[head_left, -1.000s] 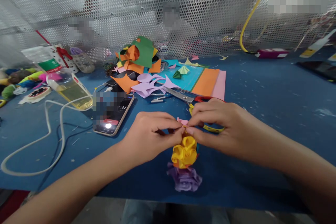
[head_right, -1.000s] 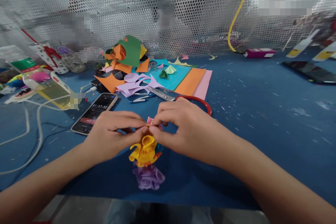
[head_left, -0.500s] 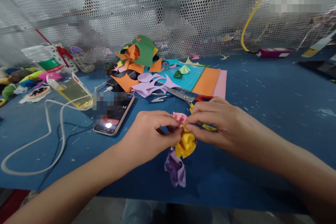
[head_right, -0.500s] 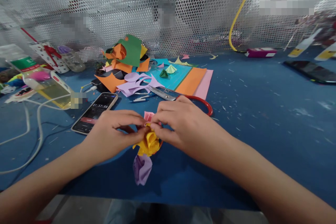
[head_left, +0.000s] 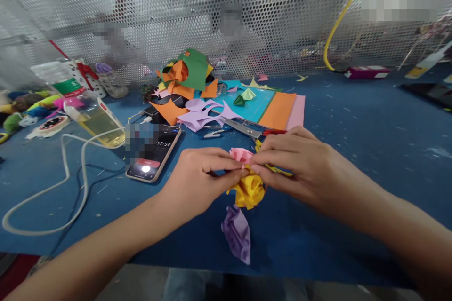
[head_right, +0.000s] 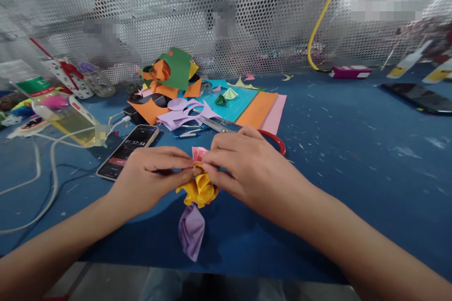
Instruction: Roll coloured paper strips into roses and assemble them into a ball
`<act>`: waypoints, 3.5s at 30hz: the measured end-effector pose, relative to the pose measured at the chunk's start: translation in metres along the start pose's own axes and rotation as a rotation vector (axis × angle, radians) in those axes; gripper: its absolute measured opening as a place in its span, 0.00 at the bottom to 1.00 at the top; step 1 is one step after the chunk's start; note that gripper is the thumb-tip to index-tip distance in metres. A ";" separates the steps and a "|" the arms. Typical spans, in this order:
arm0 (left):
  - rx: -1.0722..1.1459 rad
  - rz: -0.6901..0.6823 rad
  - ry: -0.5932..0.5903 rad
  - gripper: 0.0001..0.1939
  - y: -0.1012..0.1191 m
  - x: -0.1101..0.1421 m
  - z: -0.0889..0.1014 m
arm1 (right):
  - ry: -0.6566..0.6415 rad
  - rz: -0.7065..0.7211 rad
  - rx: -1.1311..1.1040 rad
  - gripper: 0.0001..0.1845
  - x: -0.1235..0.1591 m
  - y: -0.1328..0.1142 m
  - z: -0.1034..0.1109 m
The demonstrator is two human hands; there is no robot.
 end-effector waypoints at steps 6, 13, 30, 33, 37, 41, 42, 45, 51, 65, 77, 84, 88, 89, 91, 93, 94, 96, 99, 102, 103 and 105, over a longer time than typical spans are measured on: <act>0.070 0.100 -0.067 0.03 0.001 -0.002 0.001 | -0.026 0.045 -0.040 0.19 0.000 -0.005 0.000; -0.025 0.048 -0.109 0.04 -0.001 -0.001 -0.001 | -0.032 0.055 -0.023 0.16 0.000 -0.004 -0.004; -0.134 -0.127 0.097 0.04 -0.001 0.004 -0.003 | -0.015 0.007 0.004 0.16 -0.001 -0.015 -0.006; -0.106 -0.103 0.069 0.05 -0.004 0.005 -0.007 | -0.035 0.023 0.013 0.17 0.000 -0.013 -0.010; -0.082 -0.017 0.071 0.04 -0.016 0.004 -0.016 | -0.048 0.008 0.086 0.18 -0.001 -0.007 -0.016; -0.059 0.074 0.075 0.03 -0.032 0.003 -0.028 | -0.055 -0.029 0.200 0.16 -0.001 -0.005 -0.019; -0.051 0.091 0.065 0.02 -0.034 0.003 -0.030 | -0.061 -0.022 0.224 0.16 -0.001 -0.006 -0.020; -0.033 0.132 0.018 0.02 -0.040 0.002 -0.033 | -0.063 0.023 0.298 0.15 0.002 -0.007 -0.025; -0.050 0.173 -0.039 0.03 -0.044 0.004 -0.035 | -0.028 0.095 0.326 0.13 0.004 -0.005 -0.035; -0.115 -0.024 0.076 0.05 -0.038 0.003 -0.034 | 0.038 -0.002 0.176 0.11 0.001 0.002 -0.031; -0.407 -0.533 0.333 0.09 -0.026 0.007 -0.018 | 0.144 0.259 0.375 0.17 0.001 -0.012 -0.010; -0.432 -0.605 0.373 0.04 -0.015 0.008 0.000 | 0.257 0.301 0.457 0.14 0.006 -0.016 0.005; -0.322 -0.540 0.492 0.06 -0.005 0.003 0.013 | 0.292 0.302 0.467 0.13 0.010 -0.015 0.009; -0.295 -0.517 0.503 0.06 -0.004 0.001 0.014 | 0.287 0.312 0.466 0.14 0.010 -0.015 0.010; -0.264 -0.499 0.469 0.07 -0.001 -0.001 0.014 | 0.263 0.348 0.457 0.15 0.010 -0.017 0.010; -0.250 -0.482 0.428 0.07 0.000 -0.002 0.013 | 0.231 0.386 0.453 0.16 0.009 -0.019 0.011; -0.248 -0.467 0.415 0.06 0.001 -0.002 0.012 | 0.217 0.396 0.453 0.17 0.009 -0.019 0.011; -0.255 -0.442 0.394 0.06 0.001 -0.001 0.012 | 0.190 0.406 0.445 0.18 0.009 -0.019 0.011; -0.276 -0.436 0.367 0.05 0.000 -0.001 0.014 | 0.198 0.408 0.412 0.19 0.011 -0.018 0.009; -0.277 -0.438 0.369 0.02 0.000 0.000 0.015 | 0.202 0.405 0.404 0.20 0.014 -0.016 0.007; -0.269 -0.436 0.370 0.02 0.001 0.000 0.015 | 0.200 0.403 0.405 0.20 0.014 -0.016 0.007; -0.239 -0.419 0.367 0.02 0.002 0.001 0.014 | 0.213 0.394 0.402 0.19 0.015 -0.015 0.007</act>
Point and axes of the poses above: each hand's wrist, its own x-axis away from the middle knuckle, its own z-axis out of the back of the hand, y = z × x, the point moved 1 cm from there along -x, towards the middle knuckle, and after that the axes turned 8 degrees about -x, right-handed, at the moved point
